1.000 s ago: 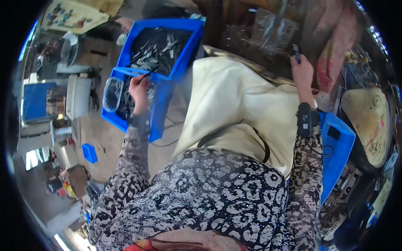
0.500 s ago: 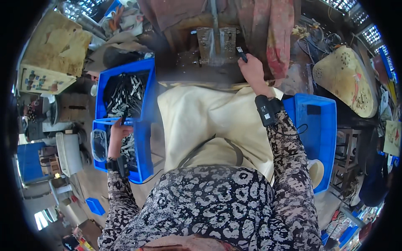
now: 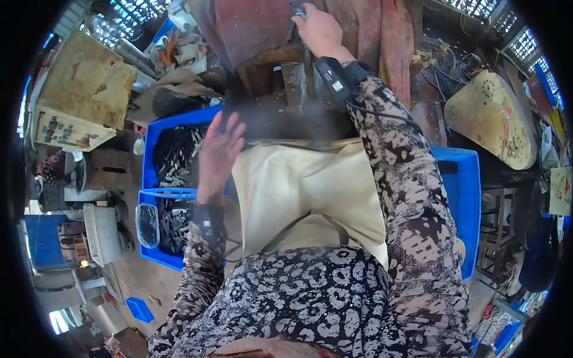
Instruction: Assembling small metal components using a workbench fixture and organizing them into blue plastic bins.
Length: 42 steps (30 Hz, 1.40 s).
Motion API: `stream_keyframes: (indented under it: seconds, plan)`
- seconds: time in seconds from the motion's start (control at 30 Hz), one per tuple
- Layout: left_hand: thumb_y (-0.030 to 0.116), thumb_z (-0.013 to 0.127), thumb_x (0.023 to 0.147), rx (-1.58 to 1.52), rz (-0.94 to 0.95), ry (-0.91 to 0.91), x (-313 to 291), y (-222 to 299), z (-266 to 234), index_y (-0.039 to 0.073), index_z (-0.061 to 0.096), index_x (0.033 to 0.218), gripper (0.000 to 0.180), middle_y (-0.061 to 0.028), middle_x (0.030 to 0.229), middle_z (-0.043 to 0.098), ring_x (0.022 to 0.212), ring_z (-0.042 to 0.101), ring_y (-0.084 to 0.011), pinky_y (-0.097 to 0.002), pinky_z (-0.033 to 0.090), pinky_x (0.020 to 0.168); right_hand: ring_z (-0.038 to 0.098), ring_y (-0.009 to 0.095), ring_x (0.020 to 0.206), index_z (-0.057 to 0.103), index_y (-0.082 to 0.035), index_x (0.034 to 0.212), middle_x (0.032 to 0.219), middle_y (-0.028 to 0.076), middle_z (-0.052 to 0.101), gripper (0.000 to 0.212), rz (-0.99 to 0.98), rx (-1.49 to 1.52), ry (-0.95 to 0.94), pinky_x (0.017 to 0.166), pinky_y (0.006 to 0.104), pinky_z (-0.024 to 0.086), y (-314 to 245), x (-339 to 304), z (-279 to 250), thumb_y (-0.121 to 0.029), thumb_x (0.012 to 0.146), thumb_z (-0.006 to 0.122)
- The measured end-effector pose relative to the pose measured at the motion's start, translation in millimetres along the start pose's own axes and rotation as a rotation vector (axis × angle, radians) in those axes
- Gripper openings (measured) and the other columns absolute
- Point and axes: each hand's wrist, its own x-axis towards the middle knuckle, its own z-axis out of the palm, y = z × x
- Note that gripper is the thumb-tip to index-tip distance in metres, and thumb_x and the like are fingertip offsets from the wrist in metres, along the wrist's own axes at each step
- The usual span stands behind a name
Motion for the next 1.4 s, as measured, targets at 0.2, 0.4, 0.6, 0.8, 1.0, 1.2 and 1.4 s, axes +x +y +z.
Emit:
stream_keyframes:
  seconds: [0.2, 0.4, 0.6, 0.8, 1.0, 1.2, 1.4]
  plan:
    - [-0.002, 0.046, 0.089, 0.122, -0.12, -0.102, 18, -25, 27, 0.011, 0.034, 0.145, 0.059, -0.0186, 0.134, 0.051, 0.108, 0.062, -0.0306, -0.0361, 0.054, 0.086, 0.061, 0.04, 0.094, 0.06, -0.008, 0.11, 0.097, 0.021, 0.065, 0.038, 0.031, -0.12, -0.1, 0.08, 0.0499, 0.048, -3, 8, -6, -0.038, 0.087, 0.058]
    - [0.002, 0.046, 0.092, 0.233, -0.132, -0.153, 34, -36, 36, 0.011, 0.037, 0.143, 0.053, -0.0163, 0.134, 0.052, 0.109, 0.061, -0.0295, -0.035, 0.053, 0.087, 0.061, 0.04, 0.093, 0.06, -0.007, 0.102, 0.094, 0.019, 0.066, 0.031, 0.07, -0.108, -0.134, 0.077, 0.051, 0.048, -5, 9, -11, -0.035, 0.089, 0.057]
    - [0.007, 0.049, 0.092, 0.74, 0.032, -0.142, 54, -56, 19, 0.007, 0.043, 0.139, 0.048, -0.0158, 0.132, 0.054, 0.107, 0.062, -0.0252, -0.0326, 0.052, 0.085, 0.061, 0.039, 0.093, 0.061, -0.007, 0.101, 0.094, 0.018, 0.066, 0.029, 0.098, -0.099, -0.18, 0.078, 0.0504, 0.048, -12, 11, -17, -0.033, 0.089, 0.057]
    - [0.002, 0.049, 0.089, 1.86, 0.844, -0.118, 71, -72, -7, 0.002, 0.053, 0.129, 0.039, -0.0174, 0.123, 0.059, 0.1, 0.065, -0.0209, -0.0289, 0.052, 0.079, 0.061, 0.039, 0.094, 0.061, -0.007, 0.102, 0.094, 0.017, 0.066, 0.029, 0.078, -0.086, -0.263, 0.078, 0.0497, 0.047, -7, 19, -18, -0.033, 0.089, 0.058]
    - [-0.008, 0.053, 0.076, 1.406, 0.334, 0.189, 68, -71, -1, 0.001, 0.066, 0.106, 0.034, -0.0135, 0.099, 0.063, 0.091, 0.064, -0.0227, -0.0316, 0.052, 0.069, 0.061, 0.039, 0.094, 0.061, -0.007, 0.102, 0.094, 0.018, 0.066, 0.029, 0.086, -0.073, -0.268, 0.079, 0.0498, 0.047, -4, 19, -16, -0.033, 0.089, 0.058]
    - [-0.012, 0.051, 0.072, 1.614, 0.441, 0.23, 73, -71, -1, 0.002, 0.066, 0.103, 0.038, -0.0118, 0.085, 0.061, 0.071, 0.063, -0.0222, -0.0332, 0.052, 0.065, 0.061, 0.038, 0.095, 0.061, -0.007, 0.101, 0.095, 0.017, 0.066, 0.029, 0.063, -0.055, -0.282, 0.079, 0.0499, 0.047, -3, 20, -18, -0.033, 0.089, 0.058]
    - [-0.007, 0.054, 0.073, 1.726, 0.598, 0.26, 71, -75, 5, 0.005, 0.066, 0.102, 0.033, -0.0107, 0.085, 0.059, 0.077, 0.061, -0.0275, -0.0369, 0.05, 0.069, 0.06, 0.039, 0.092, 0.061, -0.007, 0.1, 0.092, 0.019, 0.066, 0.033, 0.033, -0.025, -0.255, 0.078, 0.0486, 0.046, 3, 21, -14, -0.036, 0.086, 0.062]
